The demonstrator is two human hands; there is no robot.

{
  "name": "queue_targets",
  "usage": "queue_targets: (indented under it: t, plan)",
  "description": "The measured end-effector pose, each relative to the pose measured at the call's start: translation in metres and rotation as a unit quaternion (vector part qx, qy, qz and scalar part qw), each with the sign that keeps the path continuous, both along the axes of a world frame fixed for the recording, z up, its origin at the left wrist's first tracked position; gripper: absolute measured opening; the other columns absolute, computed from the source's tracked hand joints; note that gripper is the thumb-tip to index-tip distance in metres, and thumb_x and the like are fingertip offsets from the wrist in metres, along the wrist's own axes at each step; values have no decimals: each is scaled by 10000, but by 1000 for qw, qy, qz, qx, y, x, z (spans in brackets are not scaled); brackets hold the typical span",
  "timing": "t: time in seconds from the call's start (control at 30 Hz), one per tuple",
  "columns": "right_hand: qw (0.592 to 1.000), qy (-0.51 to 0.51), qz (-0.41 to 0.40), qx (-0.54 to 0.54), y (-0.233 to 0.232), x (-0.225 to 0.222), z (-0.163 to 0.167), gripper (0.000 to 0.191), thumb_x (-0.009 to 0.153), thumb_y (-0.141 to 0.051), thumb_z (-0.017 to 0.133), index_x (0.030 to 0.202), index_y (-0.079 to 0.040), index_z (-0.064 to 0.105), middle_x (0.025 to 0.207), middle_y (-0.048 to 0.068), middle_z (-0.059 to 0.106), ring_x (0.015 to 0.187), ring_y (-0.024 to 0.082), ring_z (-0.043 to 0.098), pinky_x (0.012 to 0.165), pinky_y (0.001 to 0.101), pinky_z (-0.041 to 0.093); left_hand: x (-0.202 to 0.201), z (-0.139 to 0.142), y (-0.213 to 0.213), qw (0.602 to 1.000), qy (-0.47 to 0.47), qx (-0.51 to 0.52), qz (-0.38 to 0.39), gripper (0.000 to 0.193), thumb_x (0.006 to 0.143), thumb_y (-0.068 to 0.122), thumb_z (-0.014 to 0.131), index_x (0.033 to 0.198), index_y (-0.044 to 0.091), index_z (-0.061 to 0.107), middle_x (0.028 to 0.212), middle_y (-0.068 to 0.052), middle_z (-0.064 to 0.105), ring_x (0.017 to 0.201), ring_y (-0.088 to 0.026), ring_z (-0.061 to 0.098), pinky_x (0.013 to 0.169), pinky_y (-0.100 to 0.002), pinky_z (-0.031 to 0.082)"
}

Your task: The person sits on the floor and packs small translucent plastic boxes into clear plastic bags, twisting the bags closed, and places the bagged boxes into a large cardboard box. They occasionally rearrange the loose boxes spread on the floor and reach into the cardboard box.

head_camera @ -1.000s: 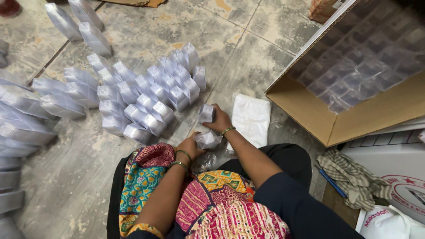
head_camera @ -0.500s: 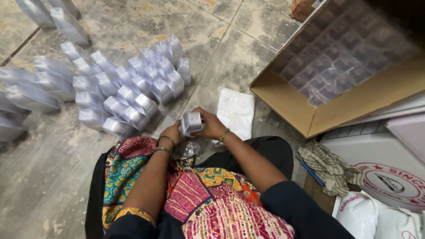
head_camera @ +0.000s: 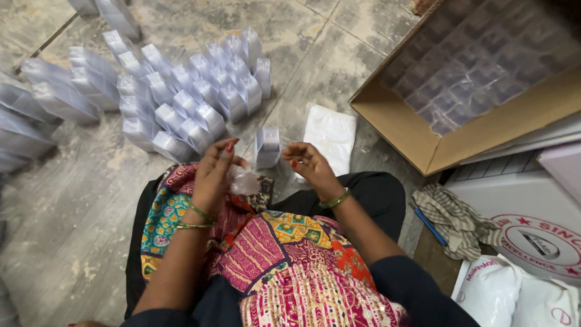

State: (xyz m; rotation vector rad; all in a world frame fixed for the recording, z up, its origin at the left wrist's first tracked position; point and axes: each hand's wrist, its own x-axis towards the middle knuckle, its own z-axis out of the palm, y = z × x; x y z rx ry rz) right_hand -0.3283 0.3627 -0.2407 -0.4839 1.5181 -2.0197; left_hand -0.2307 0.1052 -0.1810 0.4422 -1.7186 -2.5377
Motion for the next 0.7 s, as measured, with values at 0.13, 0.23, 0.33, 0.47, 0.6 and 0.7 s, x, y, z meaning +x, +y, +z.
queue_targets:
  t: [0.13,0.23,0.33,0.47,0.6,0.7]
  plan:
    - [993,108,28,-29,-9,35,29,688,934,-223,748,1509,-48,415,1429,91,567,1319,157,562,1096,301,457,-1,16,35,998,-10,57,-38,433,1037,296,486,1389,44,485,958,-67,762,843,-123,708,681,-249,569]
    - [995,92,-15,22,-23,43,40,612,918,-74,768,1450,-52,466,1205,54,572,1070,108,584,907,256,505,4,21,45,995,65,61,-37,462,1036,165,582,1459,25,457,1091,-91,734,883,-120,680,705,-233,550]
    - [998,-5,-60,-5,-29,39,44,486,931,-27,746,1362,-31,522,1089,50,626,948,94,635,802,244,544,10,21,44,983,152,-98,-4,634,904,-19,706,1464,12,409,1210,-113,673,997,-111,668,731,-245,593]
    - [997,16,-66,-37,-24,33,47,441,947,13,731,1344,-25,543,1059,35,638,953,95,626,833,258,544,14,15,37,985,119,-124,29,739,824,-63,767,1470,2,413,1278,-104,629,995,-95,657,766,-222,576]
    - [999,34,-15,-38,-15,35,51,447,943,-5,728,1350,-35,545,1129,18,637,1073,91,622,974,262,528,11,6,32,996,16,-84,17,583,810,14,786,1355,18,578,1111,-62,705,796,-63,642,583,-208,486]
    - [999,28,8,-24,-15,35,49,393,942,-38,716,1308,-41,572,1142,21,661,1076,77,614,952,250,508,8,-1,34,997,-36,-74,1,359,862,96,783,1199,9,693,951,-54,745,744,-60,660,581,-206,463]
